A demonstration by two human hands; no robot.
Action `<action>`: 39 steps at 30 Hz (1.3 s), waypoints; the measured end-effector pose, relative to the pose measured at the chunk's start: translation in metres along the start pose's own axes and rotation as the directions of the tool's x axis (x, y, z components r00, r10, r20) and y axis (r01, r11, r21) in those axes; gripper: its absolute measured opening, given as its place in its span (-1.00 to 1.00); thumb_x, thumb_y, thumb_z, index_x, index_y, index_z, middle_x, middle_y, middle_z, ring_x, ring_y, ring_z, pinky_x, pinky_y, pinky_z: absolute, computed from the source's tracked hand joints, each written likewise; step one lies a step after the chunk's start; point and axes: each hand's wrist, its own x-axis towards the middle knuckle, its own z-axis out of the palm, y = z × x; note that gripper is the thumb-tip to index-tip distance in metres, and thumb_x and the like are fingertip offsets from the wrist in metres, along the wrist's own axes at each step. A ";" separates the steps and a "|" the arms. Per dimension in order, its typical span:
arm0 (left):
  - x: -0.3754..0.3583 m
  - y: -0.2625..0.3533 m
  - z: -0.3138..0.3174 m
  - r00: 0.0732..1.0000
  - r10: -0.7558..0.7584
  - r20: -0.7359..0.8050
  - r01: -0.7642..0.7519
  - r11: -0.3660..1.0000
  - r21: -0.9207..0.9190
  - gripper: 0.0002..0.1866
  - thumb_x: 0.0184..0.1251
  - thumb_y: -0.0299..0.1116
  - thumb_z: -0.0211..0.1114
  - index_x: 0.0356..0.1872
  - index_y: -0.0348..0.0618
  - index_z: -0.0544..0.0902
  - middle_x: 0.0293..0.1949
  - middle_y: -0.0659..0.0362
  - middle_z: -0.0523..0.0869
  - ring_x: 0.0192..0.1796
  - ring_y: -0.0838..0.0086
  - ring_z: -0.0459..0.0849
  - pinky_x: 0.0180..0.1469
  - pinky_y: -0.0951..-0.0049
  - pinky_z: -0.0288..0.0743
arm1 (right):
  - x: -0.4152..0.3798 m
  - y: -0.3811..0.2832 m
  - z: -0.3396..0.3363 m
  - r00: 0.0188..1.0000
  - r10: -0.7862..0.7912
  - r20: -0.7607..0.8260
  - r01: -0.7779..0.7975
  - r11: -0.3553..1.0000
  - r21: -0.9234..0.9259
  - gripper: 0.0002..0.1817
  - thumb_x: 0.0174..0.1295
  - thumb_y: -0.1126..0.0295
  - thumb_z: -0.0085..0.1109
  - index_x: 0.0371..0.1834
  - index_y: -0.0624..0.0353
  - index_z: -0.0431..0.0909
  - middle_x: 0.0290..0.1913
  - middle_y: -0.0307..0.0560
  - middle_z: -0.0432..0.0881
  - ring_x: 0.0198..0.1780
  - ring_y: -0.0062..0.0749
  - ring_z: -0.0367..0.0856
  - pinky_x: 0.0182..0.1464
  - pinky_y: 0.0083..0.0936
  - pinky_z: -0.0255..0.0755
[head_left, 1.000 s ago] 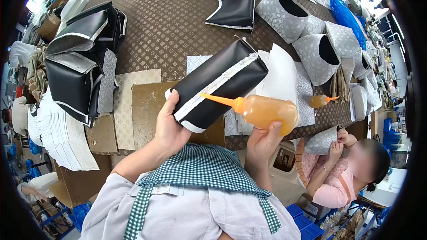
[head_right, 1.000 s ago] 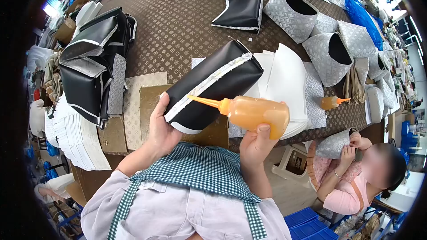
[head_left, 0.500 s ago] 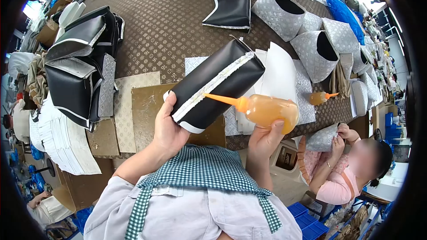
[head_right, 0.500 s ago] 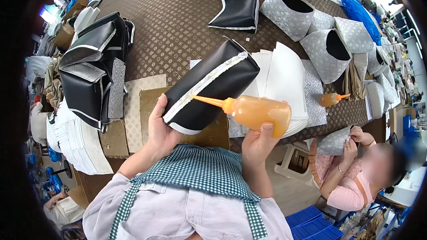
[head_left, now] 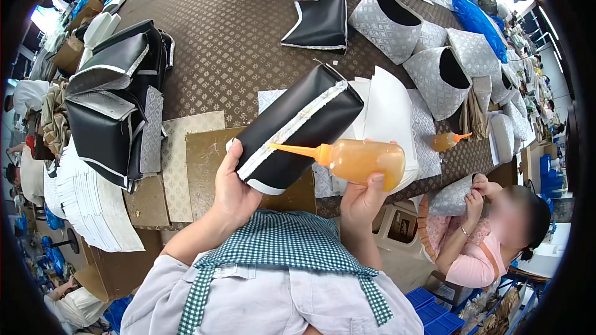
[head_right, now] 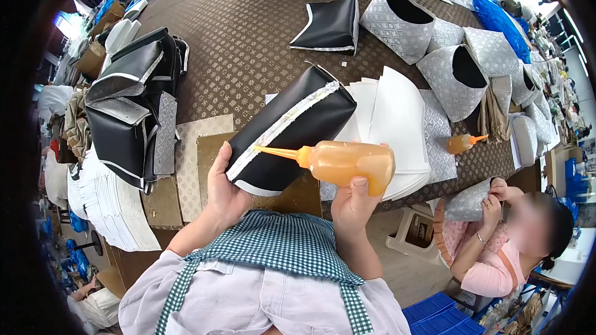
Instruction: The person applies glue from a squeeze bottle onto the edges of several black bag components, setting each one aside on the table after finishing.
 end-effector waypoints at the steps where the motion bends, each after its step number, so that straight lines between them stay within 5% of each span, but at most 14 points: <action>1: 0.000 0.001 0.000 1.000 0.002 -0.014 -0.002 1.000 0.004 -0.48 0.41 -0.06 0.00 0.16 -0.33 0.38 0.15 -0.08 0.50 0.17 0.17 0.51 0.29 0.18 0.31 | 0.000 -0.001 0.002 1.000 -0.005 0.001 0.005 1.000 -0.003 -0.28 0.26 0.16 0.12 0.35 0.24 0.00 0.19 0.04 0.34 0.20 -0.22 0.39 0.21 -0.24 0.35; 8: 0.002 0.001 -0.006 1.000 0.002 -0.028 -0.001 1.000 0.013 -0.49 0.43 -0.08 -0.03 0.16 -0.33 0.38 0.15 -0.09 0.50 0.17 0.16 0.50 0.30 0.18 0.31 | 0.050 0.005 -0.025 0.956 -0.183 -0.230 0.176 0.983 -0.047 -0.43 0.22 0.19 0.21 0.18 0.25 0.24 0.06 -0.01 0.46 0.11 -0.22 0.51 0.09 -0.30 0.49; 13: 0.003 0.000 -0.009 0.995 -0.097 0.034 0.099 0.994 -0.048 -0.45 0.45 -0.04 -0.10 0.24 -0.31 0.29 0.21 -0.10 0.43 0.24 0.13 0.44 0.33 0.14 0.26 | 0.041 0.016 -0.033 0.985 -0.122 -0.125 0.125 0.992 0.012 -0.47 0.27 0.20 0.13 0.22 0.22 0.25 0.10 0.01 0.48 0.07 -0.21 0.55 0.06 -0.25 0.54; 14: 0.002 0.001 -0.006 0.996 -0.077 0.035 0.079 0.995 -0.057 -0.44 0.45 -0.04 -0.09 0.24 -0.31 0.28 0.21 -0.10 0.44 0.24 0.13 0.44 0.34 0.13 0.25 | 0.031 0.016 -0.029 0.978 -0.057 -0.200 0.060 0.998 0.004 -0.45 0.28 0.15 0.11 0.23 0.21 0.25 0.11 0.01 0.48 0.08 -0.20 0.54 0.09 -0.24 0.50; 15: 0.003 0.001 -0.006 0.997 -0.069 0.030 0.071 0.995 -0.066 -0.46 0.45 -0.06 -0.07 0.23 -0.31 0.29 0.20 -0.10 0.44 0.24 0.14 0.44 0.33 0.15 0.25 | 0.021 0.011 -0.023 0.986 0.037 -0.160 -0.028 0.998 0.061 -0.48 0.30 0.20 0.09 0.23 0.21 0.25 0.12 -0.06 0.44 0.09 -0.36 0.50 0.11 -0.45 0.41; 18: 0.002 0.002 -0.001 0.996 -0.081 -0.027 0.076 0.988 -0.135 -0.54 0.43 -0.13 -0.01 0.17 -0.28 0.36 0.11 -0.05 0.54 0.12 0.20 0.55 0.23 0.22 0.39 | 0.018 0.021 -0.027 0.984 -0.014 -0.176 0.005 0.999 -0.048 -0.40 0.35 0.03 -0.07 0.19 0.37 0.26 0.08 0.11 0.49 0.08 -0.15 0.52 0.19 -0.29 0.37; 19: 0.008 -0.003 -0.011 0.998 -0.057 0.037 0.062 0.985 -0.159 -0.54 0.41 -0.13 0.04 0.15 -0.28 0.39 0.07 -0.04 0.57 0.09 0.21 0.57 0.21 0.22 0.41 | 0.025 0.020 -0.038 0.999 0.034 -0.010 -0.035 0.998 -0.056 -0.38 0.37 0.00 -0.16 0.16 0.44 0.28 0.10 0.18 0.47 0.11 -0.14 0.50 0.24 -0.30 0.32; 30: 0.002 0.006 -0.013 0.990 -0.140 -0.003 0.137 0.975 -0.173 -0.64 0.42 -0.15 0.03 0.03 -0.21 0.45 0.01 0.07 0.61 0.00 0.33 0.62 0.12 0.29 0.48 | 0.039 0.025 -0.007 0.993 0.118 0.023 -0.115 0.988 -0.101 -0.40 0.36 0.04 -0.11 0.17 0.43 0.28 0.11 0.18 0.47 0.13 -0.14 0.49 0.24 -0.29 0.33; 35: 0.017 0.018 -0.016 0.993 -0.002 0.116 0.040 0.944 -0.328 -0.53 0.39 -0.05 0.06 0.07 -0.26 0.47 0.03 0.00 0.61 0.09 0.25 0.57 0.24 0.23 0.36 | 0.051 0.018 -0.006 0.993 0.118 -0.017 -0.119 0.992 -0.049 -0.41 0.35 0.06 -0.09 0.17 0.42 0.28 0.11 0.18 0.46 0.13 -0.14 0.48 0.24 -0.29 0.34; 37: 0.032 0.039 -0.017 0.927 0.245 0.283 -0.163 0.945 -0.285 -0.41 0.36 0.04 0.06 0.17 -0.27 0.38 0.16 0.01 0.51 0.18 0.26 0.49 0.28 0.22 0.32 | 0.055 0.014 -0.006 0.993 0.110 -0.039 -0.112 0.993 -0.037 -0.42 0.35 0.06 -0.08 0.17 0.42 0.28 0.12 0.18 0.46 0.14 -0.14 0.48 0.24 -0.29 0.35; 38: 0.035 0.045 -0.019 0.898 0.259 0.356 -0.230 0.966 -0.121 -0.40 0.34 0.04 0.10 0.18 -0.27 0.36 0.17 0.03 0.50 0.17 0.30 0.48 0.25 0.28 0.34 | 0.055 0.013 -0.006 0.993 0.111 -0.044 -0.113 0.993 -0.039 -0.42 0.35 0.07 -0.08 0.17 0.41 0.28 0.12 0.18 0.46 0.14 -0.14 0.48 0.24 -0.29 0.35; 39: 0.036 0.045 -0.024 0.912 0.166 0.376 -0.274 0.927 0.254 -0.35 0.30 0.02 0.15 0.21 -0.31 0.32 0.19 -0.01 0.47 0.18 0.28 0.46 0.25 0.30 0.32 | 0.056 0.013 -0.005 0.992 0.113 -0.048 -0.115 0.993 -0.034 -0.42 0.35 0.07 -0.08 0.17 0.41 0.28 0.12 0.18 0.46 0.14 -0.14 0.48 0.24 -0.29 0.35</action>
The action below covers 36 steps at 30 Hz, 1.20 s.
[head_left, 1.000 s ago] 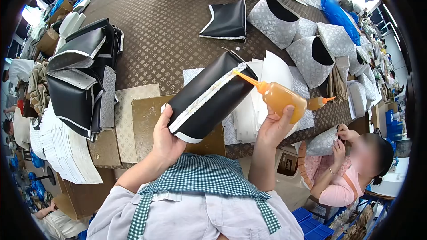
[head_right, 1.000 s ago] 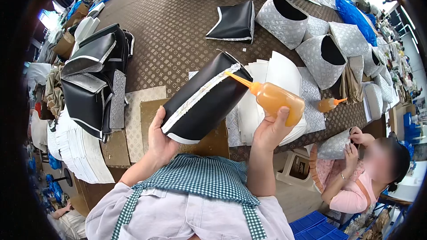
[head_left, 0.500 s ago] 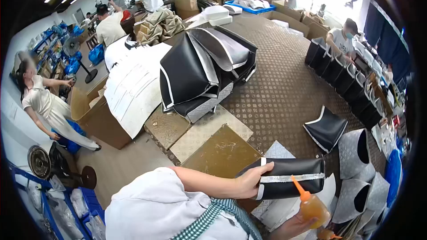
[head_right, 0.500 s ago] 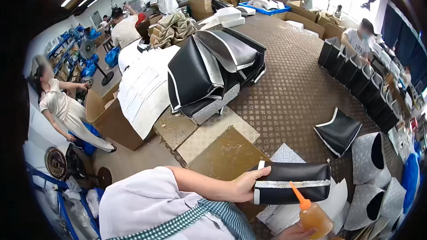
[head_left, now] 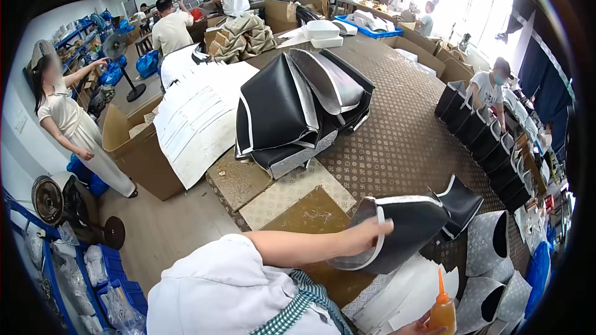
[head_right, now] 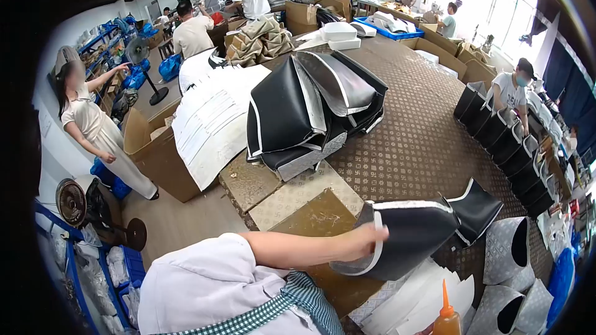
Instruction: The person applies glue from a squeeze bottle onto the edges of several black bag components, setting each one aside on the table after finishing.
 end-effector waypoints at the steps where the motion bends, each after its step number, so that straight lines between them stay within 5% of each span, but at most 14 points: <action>1: -0.001 -0.001 -0.004 0.995 -0.085 0.045 0.056 0.895 0.442 -0.29 0.25 0.00 0.20 0.24 -0.35 0.28 0.21 -0.06 0.43 0.19 0.25 0.44 0.26 0.33 0.29 | 0.001 0.000 0.001 1.000 0.003 0.002 -0.003 1.000 -0.004 -0.42 0.35 0.07 -0.07 0.17 0.41 0.28 0.12 0.18 0.46 0.14 -0.14 0.48 0.24 -0.29 0.35; 3: 0.020 -0.057 -0.055 0.957 -0.286 0.041 0.066 0.353 0.933 -0.20 0.17 -0.03 0.26 0.29 -0.40 0.22 0.26 -0.17 0.35 0.27 0.10 0.36 0.28 0.33 0.23 | 0.001 0.003 0.005 1.000 0.005 0.011 -0.005 1.000 -0.001 -0.43 0.34 0.08 -0.06 0.17 0.41 0.28 0.12 0.18 0.46 0.14 -0.14 0.48 0.24 -0.29 0.35; 5: 0.017 -0.081 -0.062 0.999 0.006 0.031 -0.030 0.510 0.860 -0.43 0.23 -0.08 0.21 -0.02 -0.52 0.48 -0.07 -0.25 0.60 0.06 0.13 0.56 0.11 0.31 0.39 | 0.000 0.003 0.008 1.000 0.005 0.013 -0.005 1.000 -0.001 -0.43 0.34 0.09 -0.06 0.17 0.40 0.28 0.12 0.18 0.46 0.15 -0.14 0.48 0.24 -0.29 0.36; 7: 0.032 -0.052 -0.049 0.990 -0.123 -0.072 0.119 0.439 0.891 -0.53 0.27 -0.14 0.17 -0.14 -0.50 0.52 -0.18 -0.21 0.63 -0.08 0.17 0.60 -0.02 0.26 0.42 | -0.001 0.003 0.010 1.000 0.009 0.016 -0.009 1.000 -0.002 -0.43 0.34 0.09 -0.05 0.17 0.40 0.28 0.12 0.18 0.46 0.15 -0.14 0.47 0.24 -0.29 0.36; 9: 0.063 -0.055 -0.052 0.980 0.161 -0.118 0.040 0.417 0.908 -0.60 0.30 -0.16 0.14 -0.28 -0.44 0.51 -0.32 -0.12 0.63 -0.21 0.24 0.59 -0.12 0.26 0.42 | -0.002 0.003 0.013 0.999 0.019 0.031 -0.019 1.000 -0.002 -0.44 0.34 0.10 -0.04 0.18 0.40 0.28 0.13 0.18 0.45 0.15 -0.14 0.47 0.24 -0.29 0.36; 12: 0.067 0.020 -0.008 0.971 0.047 -0.234 0.155 0.623 0.767 -0.68 0.24 -0.24 0.18 -0.30 -0.39 0.50 -0.30 0.05 0.61 -0.28 0.39 0.57 -0.20 0.36 0.45 | -0.003 0.004 0.019 0.999 0.021 0.043 -0.021 1.000 -0.005 -0.44 0.33 0.11 -0.03 0.18 0.39 0.28 0.13 0.18 0.45 0.15 -0.14 0.47 0.24 -0.29 0.37; 14: 0.079 0.039 -0.010 0.974 0.022 -0.226 0.086 0.885 0.457 -0.80 0.13 -0.28 0.24 -0.44 -0.20 0.51 -0.51 0.23 0.49 -0.50 0.56 0.45 -0.45 0.47 0.37 | -0.001 0.003 0.019 0.998 0.027 0.061 -0.027 1.000 0.015 -0.44 0.33 0.11 -0.02 0.18 0.39 0.27 0.13 0.18 0.45 0.16 -0.14 0.47 0.24 -0.28 0.37; 17: 0.058 0.064 0.000 0.997 0.061 -0.043 -0.060 0.998 0.031 -0.75 0.28 -0.27 0.18 -0.14 -0.22 0.54 -0.29 0.17 0.68 -0.31 0.52 0.65 -0.27 0.49 0.55 | 0.000 -0.001 0.007 0.997 0.028 0.067 -0.034 0.996 0.082 -0.45 0.33 0.13 0.00 0.18 0.39 0.27 0.13 0.18 0.45 0.16 -0.14 0.47 0.24 -0.28 0.37; 18: 0.043 0.062 0.003 0.994 -0.014 -0.106 -0.001 0.991 -0.135 -0.73 0.33 -0.24 0.13 -0.12 -0.23 0.55 -0.28 0.16 0.69 -0.29 0.51 0.67 -0.21 0.46 0.58 | -0.001 -0.007 0.001 0.998 0.022 0.062 -0.029 0.992 0.126 -0.45 0.33 0.13 0.00 0.18 0.39 0.27 0.13 0.18 0.45 0.16 -0.14 0.46 0.24 -0.28 0.38; 20: 0.009 0.049 0.007 0.999 -0.038 -0.020 0.030 0.955 -0.294 -0.52 0.37 -0.13 0.07 0.12 -0.31 0.43 0.01 0.00 0.61 0.04 0.28 0.61 0.20 0.27 0.43 | -0.008 -0.019 -0.013 0.998 0.010 0.064 -0.027 0.963 0.270 -0.45 0.32 0.14 0.01 0.18 0.38 0.27 0.13 0.18 0.45 0.16 -0.14 0.46 0.24 -0.28 0.38; 21: 0.004 0.031 0.002 0.990 -0.098 0.105 0.130 0.922 -0.364 -0.48 0.39 -0.14 0.03 0.19 -0.35 0.35 0.13 -0.08 0.52 0.16 0.19 0.52 0.30 0.21 0.30 | -0.012 -0.023 -0.016 0.998 -0.008 0.065 -0.015 0.937 0.349 -0.45 0.32 0.14 0.01 0.18 0.38 0.27 0.14 0.18 0.45 0.16 -0.14 0.46 0.24 -0.28 0.38; 22: -0.002 0.016 0.007 0.986 -0.165 0.017 0.157 0.893 -0.421 -0.51 0.41 -0.18 0.00 0.19 -0.37 0.34 0.13 -0.09 0.52 0.15 0.19 0.53 0.29 0.21 0.32 | -0.015 -0.026 -0.016 0.998 -0.024 0.061 -0.002 0.919 0.393 -0.46 0.32 0.14 0.02 0.18 0.38 0.27 0.14 0.18 0.45 0.17 -0.14 0.46 0.24 -0.28 0.38; 29: -0.028 -0.019 0.009 0.937 -0.166 -0.308 0.061 0.945 -0.322 -0.50 0.37 -0.11 0.02 0.17 -0.29 0.40 0.16 -0.07 0.50 0.19 0.13 0.48 0.30 0.15 0.27 | -0.009 -0.022 0.001 0.989 -0.134 -0.070 0.146 0.963 0.228 -0.49 0.28 0.18 0.10 0.16 0.30 0.29 0.10 0.10 0.46 0.10 -0.20 0.51 0.08 -0.32 0.50; 36: -0.037 -0.013 0.010 0.941 -0.162 -0.296 0.077 0.957 -0.278 -0.44 0.37 0.02 0.02 0.12 -0.31 0.45 0.11 -0.05 0.55 0.14 0.15 0.53 0.25 0.18 0.32 | 0.007 -0.019 0.018 0.968 -0.187 -0.167 0.193 0.981 0.018 -0.52 0.23 0.23 0.19 0.13 0.22 0.31 0.05 0.00 0.48 0.02 -0.27 0.57 -0.10 -0.36 0.64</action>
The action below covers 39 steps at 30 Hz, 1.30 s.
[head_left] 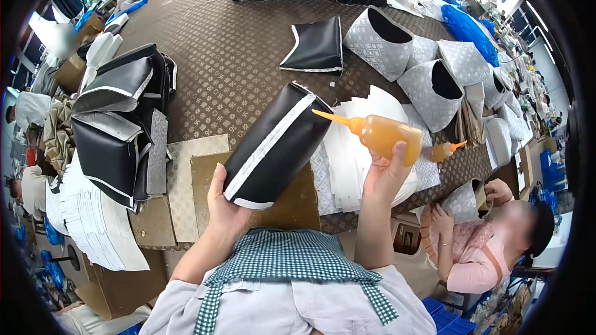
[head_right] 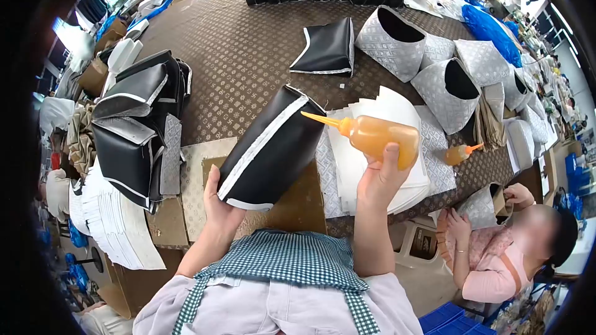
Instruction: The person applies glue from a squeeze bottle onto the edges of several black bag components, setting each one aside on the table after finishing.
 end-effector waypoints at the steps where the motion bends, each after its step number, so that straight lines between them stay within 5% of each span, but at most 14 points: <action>1: 0.001 0.000 -0.003 1.000 0.004 0.013 -0.004 1.000 0.006 -0.43 0.37 0.03 0.02 0.12 -0.31 0.45 0.11 -0.05 0.55 0.14 0.16 0.53 0.25 0.18 0.32 | 0.004 0.005 -0.002 1.000 -0.014 0.000 0.014 1.000 -0.004 -0.52 0.22 0.23 0.20 0.13 0.21 0.32 0.04 -0.01 0.48 0.00 -0.28 0.58 -0.12 -0.37 0.66; 5: 0.001 0.001 -0.006 0.999 -0.007 0.051 0.007 1.000 -0.001 -0.42 0.38 0.05 0.00 0.12 -0.31 0.46 0.10 -0.05 0.56 0.13 0.17 0.54 0.24 0.19 0.34 | 0.023 0.020 -0.006 0.998 -0.041 0.040 0.040 0.999 0.031 -0.29 0.09 0.37 0.34 0.23 0.13 0.10 0.09 -0.07 0.34 0.09 -0.24 0.49 -0.02 -0.23 0.60; 15: 0.003 0.001 -0.003 1.000 0.008 -0.018 -0.007 1.000 0.017 -0.42 0.36 0.07 0.02 0.11 -0.29 0.47 0.08 -0.03 0.58 0.10 0.18 0.56 0.21 0.21 0.38 | 0.032 0.020 -0.011 0.983 0.078 0.165 -0.078 0.997 -0.006 -0.31 0.09 0.37 0.34 0.23 0.11 0.13 0.09 -0.08 0.36 0.07 -0.25 0.51 -0.04 -0.22 0.60; 21: 0.004 0.001 -0.001 1.000 0.024 0.017 -0.024 0.999 0.031 -0.43 0.37 0.05 0.02 0.12 -0.28 0.46 0.09 -0.03 0.58 0.11 0.19 0.56 0.21 0.21 0.38 | 0.033 0.024 -0.007 0.999 -0.019 0.051 0.021 0.998 -0.054 -0.37 0.12 0.33 0.32 0.20 0.12 0.16 0.06 -0.10 0.39 0.06 -0.25 0.52 -0.06 -0.24 0.61; 30: 0.001 0.001 0.005 1.000 -0.003 -0.023 0.004 1.000 0.017 -0.45 0.38 0.04 0.01 0.11 -0.25 0.47 0.09 -0.02 0.57 0.11 0.20 0.56 0.22 0.21 0.38 | -0.002 0.028 -0.015 0.975 0.161 0.155 -0.175 0.982 0.074 -0.38 0.12 0.30 0.32 0.19 0.16 0.22 0.05 -0.09 0.43 0.04 -0.29 0.53 0.00 -0.25 0.57; 39: 0.003 -0.001 -0.001 1.000 0.014 0.020 -0.015 0.999 0.033 -0.45 0.41 0.03 -0.04 0.15 -0.25 0.43 0.12 0.00 0.55 0.14 0.24 0.54 0.24 0.25 0.35 | -0.017 0.021 -0.005 0.983 0.114 0.142 -0.119 0.993 0.021 -0.47 0.20 0.24 0.23 0.15 0.24 0.27 0.01 -0.03 0.48 0.02 -0.27 0.56 -0.01 -0.26 0.57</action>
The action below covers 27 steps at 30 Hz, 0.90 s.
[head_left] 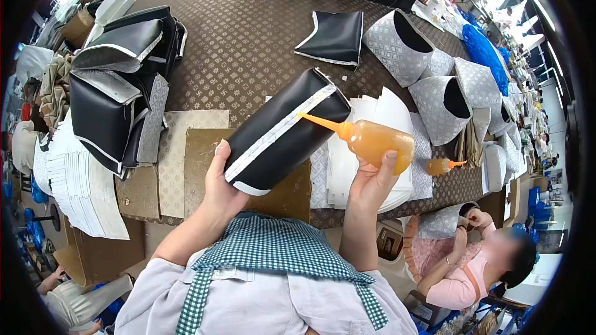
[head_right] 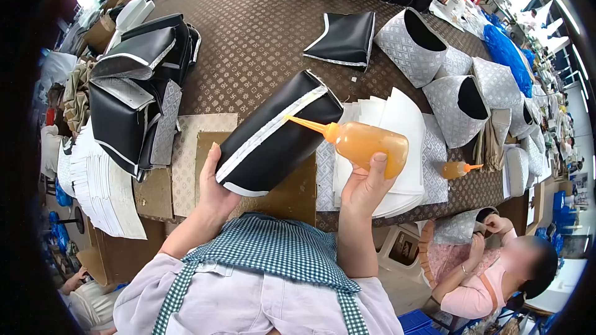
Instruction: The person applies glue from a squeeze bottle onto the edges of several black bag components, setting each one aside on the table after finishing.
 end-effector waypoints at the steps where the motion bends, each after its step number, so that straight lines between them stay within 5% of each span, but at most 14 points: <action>1: 0.000 -0.001 0.001 1.000 0.015 -0.001 -0.015 1.000 0.015 -0.45 0.40 0.04 -0.03 0.14 -0.26 0.45 0.11 0.01 0.56 0.14 0.24 0.54 0.24 0.26 0.35 | -0.002 0.001 -0.001 1.000 0.016 0.011 -0.016 1.000 0.002 -0.48 0.21 0.24 0.22 0.15 0.24 0.27 0.01 -0.03 0.48 0.02 -0.27 0.56 -0.01 -0.26 0.57; 19: -0.005 -0.004 0.008 1.000 0.018 -0.011 -0.018 1.000 0.012 -0.45 0.41 0.01 -0.02 0.16 -0.27 0.42 0.14 0.00 0.53 0.15 0.25 0.53 0.25 0.27 0.35 | -0.036 0.001 0.001 0.986 0.092 0.138 -0.089 0.996 -0.029 -0.51 0.34 0.13 0.01 0.19 0.22 0.30 0.11 -0.02 0.48 0.11 -0.24 0.52 0.10 -0.24 0.49; 27: -0.002 -0.005 0.011 1.000 0.027 -0.003 -0.027 1.000 0.008 -0.47 0.43 -0.02 -0.04 0.16 -0.29 0.38 0.12 -0.02 0.54 0.14 0.24 0.54 0.25 0.25 0.36 | -0.060 -0.005 0.017 0.977 0.164 0.138 -0.161 0.987 -0.028 -0.45 0.28 0.22 0.11 0.24 0.23 0.20 0.09 0.00 0.44 0.09 -0.26 0.51 0.12 -0.29 0.45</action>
